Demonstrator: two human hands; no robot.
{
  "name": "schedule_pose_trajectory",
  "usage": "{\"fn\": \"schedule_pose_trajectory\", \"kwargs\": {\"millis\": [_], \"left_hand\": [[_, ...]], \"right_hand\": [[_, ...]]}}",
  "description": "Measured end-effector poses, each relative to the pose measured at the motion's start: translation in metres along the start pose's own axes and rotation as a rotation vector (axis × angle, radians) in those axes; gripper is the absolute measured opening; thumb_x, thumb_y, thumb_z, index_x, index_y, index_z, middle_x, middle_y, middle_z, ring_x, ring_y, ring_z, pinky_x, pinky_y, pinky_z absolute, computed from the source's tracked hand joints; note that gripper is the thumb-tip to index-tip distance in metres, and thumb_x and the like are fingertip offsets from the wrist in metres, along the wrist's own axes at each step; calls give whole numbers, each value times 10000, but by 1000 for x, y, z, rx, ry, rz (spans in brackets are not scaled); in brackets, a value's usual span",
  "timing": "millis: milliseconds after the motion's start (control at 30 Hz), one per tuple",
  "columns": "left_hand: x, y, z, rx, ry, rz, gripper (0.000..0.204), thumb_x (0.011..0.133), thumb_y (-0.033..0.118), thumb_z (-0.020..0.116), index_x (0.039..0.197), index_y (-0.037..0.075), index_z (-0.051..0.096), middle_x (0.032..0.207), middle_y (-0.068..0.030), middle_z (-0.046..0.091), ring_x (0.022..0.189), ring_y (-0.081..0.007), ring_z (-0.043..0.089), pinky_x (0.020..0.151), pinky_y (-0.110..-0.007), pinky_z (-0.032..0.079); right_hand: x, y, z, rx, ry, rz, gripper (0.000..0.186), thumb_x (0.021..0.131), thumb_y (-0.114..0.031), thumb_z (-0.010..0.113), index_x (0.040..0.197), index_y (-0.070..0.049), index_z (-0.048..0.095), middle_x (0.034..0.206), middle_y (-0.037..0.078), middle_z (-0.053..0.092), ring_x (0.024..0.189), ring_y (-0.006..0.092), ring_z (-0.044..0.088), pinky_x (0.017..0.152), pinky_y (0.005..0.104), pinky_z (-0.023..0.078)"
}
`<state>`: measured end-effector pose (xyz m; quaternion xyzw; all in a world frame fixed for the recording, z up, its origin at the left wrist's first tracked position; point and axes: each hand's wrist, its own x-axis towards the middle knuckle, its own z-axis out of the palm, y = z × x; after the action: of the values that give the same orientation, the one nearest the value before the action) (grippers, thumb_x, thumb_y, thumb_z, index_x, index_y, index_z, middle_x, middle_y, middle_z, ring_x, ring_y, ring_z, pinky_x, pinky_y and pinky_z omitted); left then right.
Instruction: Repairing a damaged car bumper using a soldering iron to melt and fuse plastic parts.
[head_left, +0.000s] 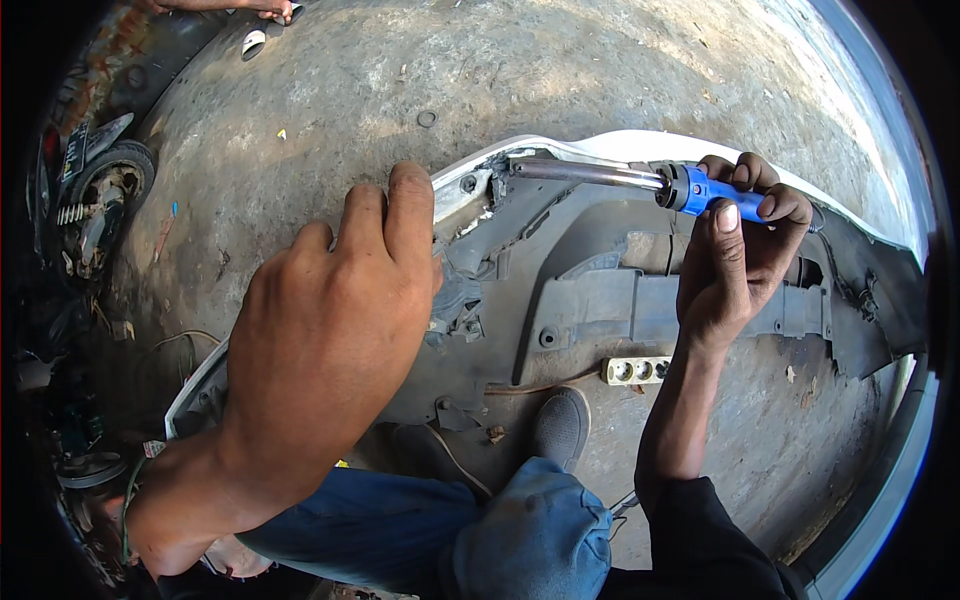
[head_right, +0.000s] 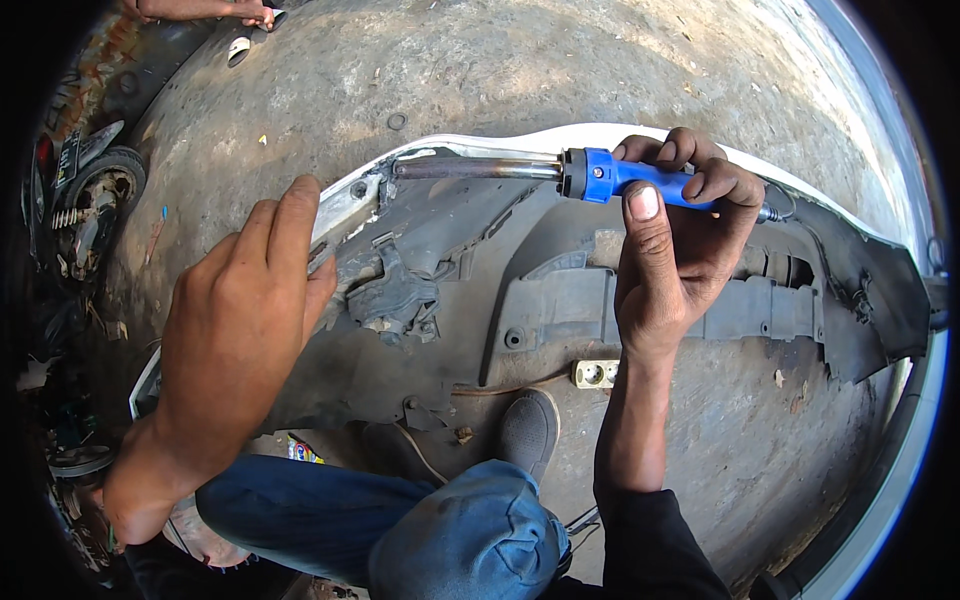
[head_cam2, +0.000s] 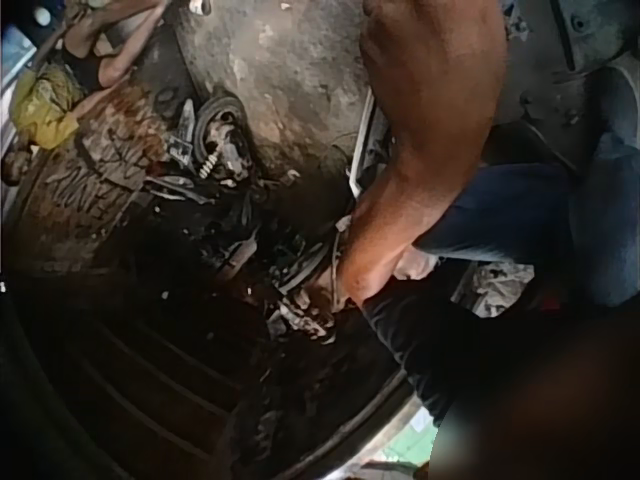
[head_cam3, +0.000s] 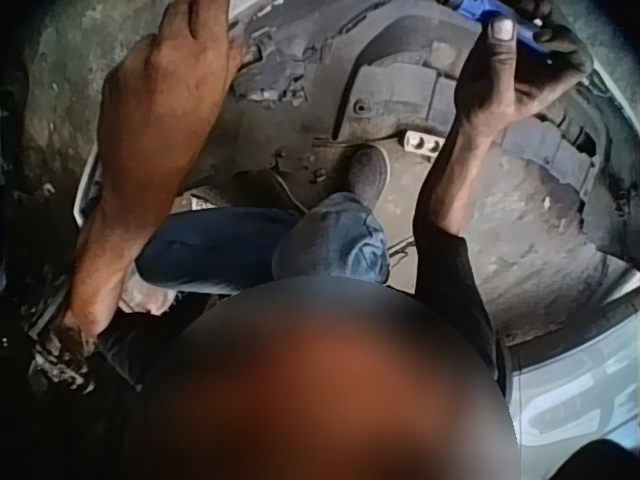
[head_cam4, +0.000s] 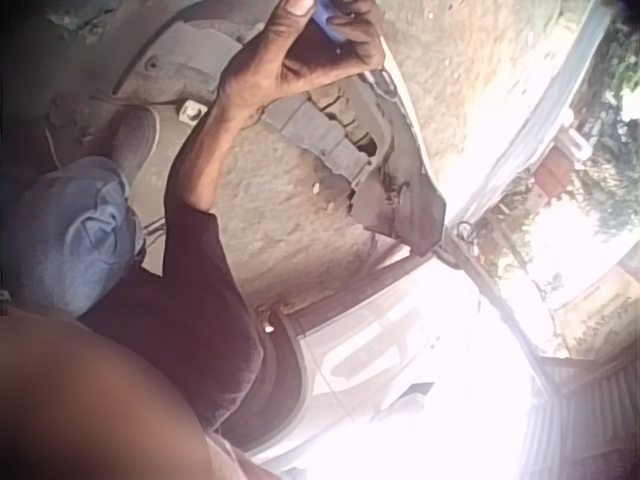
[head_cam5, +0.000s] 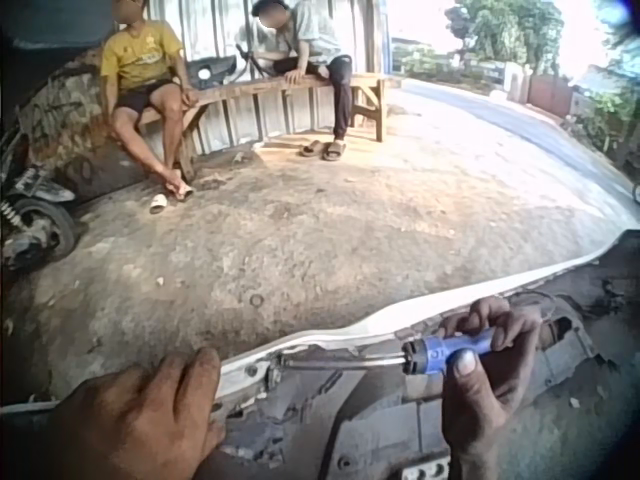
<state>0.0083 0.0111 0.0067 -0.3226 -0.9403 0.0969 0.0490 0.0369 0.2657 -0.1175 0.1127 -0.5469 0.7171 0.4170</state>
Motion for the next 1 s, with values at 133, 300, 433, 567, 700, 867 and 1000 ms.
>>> {"fn": "schedule_pose_trajectory", "kwargs": {"millis": [133,300,433,567,700,867,1000], "left_hand": [[1,0,0,-9,2,-2,501,830,106,751,1269,-16,543,1078,-197,675,892,-356,709,748,-409,586],[2,1,-2,-17,-7,-10,496,832,101,748,1270,-12,543,1071,-200,673,893,-363,708,747,-412,586],[2,1,-2,-41,-8,-4,492,836,97,744,1272,-11,542,1064,-204,671,896,-372,706,747,-419,585],[2,2,-3,-56,-14,-9,490,838,94,741,1272,-12,541,1063,-206,670,896,-375,705,747,-423,584],[0,1,-6,-35,-15,-15,488,839,93,739,1273,-11,542,1058,-204,670,893,-374,706,745,-423,582],[2,1,1,-52,-8,-7,491,838,96,740,1275,-8,541,1052,-199,671,883,-371,706,740,-422,581],[0,1,-3,-28,-10,-16,498,833,101,747,1274,-5,543,1053,-195,672,876,-366,707,734,-419,581]], "right_hand": [[0,-1,-1,17,18,8,373,882,28,687,1111,-93,419,1126,149,476,1084,301,526,1002,498,427],[-5,-3,-8,-8,-16,12,324,924,0,642,1145,-90,423,1207,166,479,1154,269,507,1118,520,361],[-10,0,-5,17,-15,21,321,923,12,633,1142,-88,421,1203,160,471,1158,263,495,1122,522,355],[-10,1,-1,40,72,24,370,890,37,674,1116,-89,409,1133,143,477,1096,277,520,1025,478,413],[-12,3,3,43,108,23,369,892,42,667,1119,-91,408,1121,140,471,1084,270,511,1017,477,413],[-14,2,-2,27,88,29,366,895,42,664,1123,-92,410,1129,142,475,1091,276,524,1020,476,412],[-14,3,1,60,88,42,363,898,39,663,1124,-92,412,1141,144,481,1104,284,535,1021,474,416]]}}
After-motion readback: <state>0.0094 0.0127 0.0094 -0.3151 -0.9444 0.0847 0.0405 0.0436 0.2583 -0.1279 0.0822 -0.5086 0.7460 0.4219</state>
